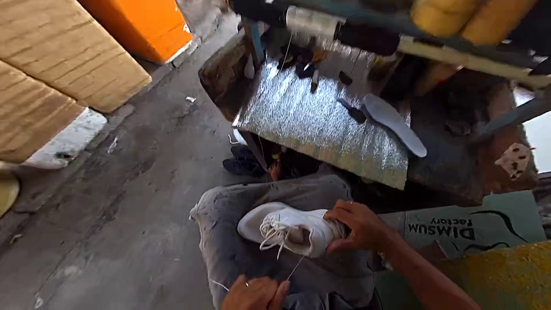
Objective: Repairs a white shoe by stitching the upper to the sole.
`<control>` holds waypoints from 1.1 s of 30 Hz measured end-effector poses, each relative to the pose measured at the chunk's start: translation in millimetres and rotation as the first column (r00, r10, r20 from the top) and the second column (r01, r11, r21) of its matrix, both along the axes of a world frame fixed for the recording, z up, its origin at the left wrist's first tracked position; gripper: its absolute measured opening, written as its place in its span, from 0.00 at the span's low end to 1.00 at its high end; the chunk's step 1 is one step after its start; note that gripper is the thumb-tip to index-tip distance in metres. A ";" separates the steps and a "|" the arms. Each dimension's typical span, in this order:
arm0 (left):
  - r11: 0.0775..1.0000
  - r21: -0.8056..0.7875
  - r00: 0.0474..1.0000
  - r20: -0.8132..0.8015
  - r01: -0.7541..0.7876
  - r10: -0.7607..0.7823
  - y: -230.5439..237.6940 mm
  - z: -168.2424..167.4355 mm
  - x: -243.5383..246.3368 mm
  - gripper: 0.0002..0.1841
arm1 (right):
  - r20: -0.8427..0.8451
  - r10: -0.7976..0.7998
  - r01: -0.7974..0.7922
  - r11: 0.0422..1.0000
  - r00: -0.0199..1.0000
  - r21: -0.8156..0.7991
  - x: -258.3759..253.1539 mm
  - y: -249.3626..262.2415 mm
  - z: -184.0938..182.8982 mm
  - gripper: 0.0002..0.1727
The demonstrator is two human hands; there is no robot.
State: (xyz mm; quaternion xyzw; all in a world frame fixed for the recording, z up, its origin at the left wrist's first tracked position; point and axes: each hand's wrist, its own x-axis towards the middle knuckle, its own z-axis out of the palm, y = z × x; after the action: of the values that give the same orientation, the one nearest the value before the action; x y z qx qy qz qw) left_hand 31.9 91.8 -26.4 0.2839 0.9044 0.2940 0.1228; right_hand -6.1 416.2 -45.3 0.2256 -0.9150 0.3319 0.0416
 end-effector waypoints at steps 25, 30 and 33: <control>0.515 0.681 0.457 0.731 -0.520 -0.506 89.9 -18.8 -41.2 0.13 | 0.212 -0.214 0.166 0.961 0.953 0.221 41.2 25.6 65.5 0.19; 0.476 0.665 0.483 0.746 -0.576 -0.457 93.0 -20.0 -38.0 0.12 | 0.217 -0.172 0.117 0.963 0.961 0.244 34.3 26.4 68.1 0.19; 0.459 0.642 0.476 0.766 -0.615 -0.432 93.9 -20.1 -36.9 0.12 | 0.233 -0.147 0.084 0.962 0.961 0.259 30.9 28.8 69.1 0.20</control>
State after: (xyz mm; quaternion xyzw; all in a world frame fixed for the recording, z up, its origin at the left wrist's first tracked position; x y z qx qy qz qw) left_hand -5.1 185.7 -46.5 0.0492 0.4262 0.8207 0.3772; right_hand 24.8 445.0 23.8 0.1314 -0.9587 0.2382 -0.0828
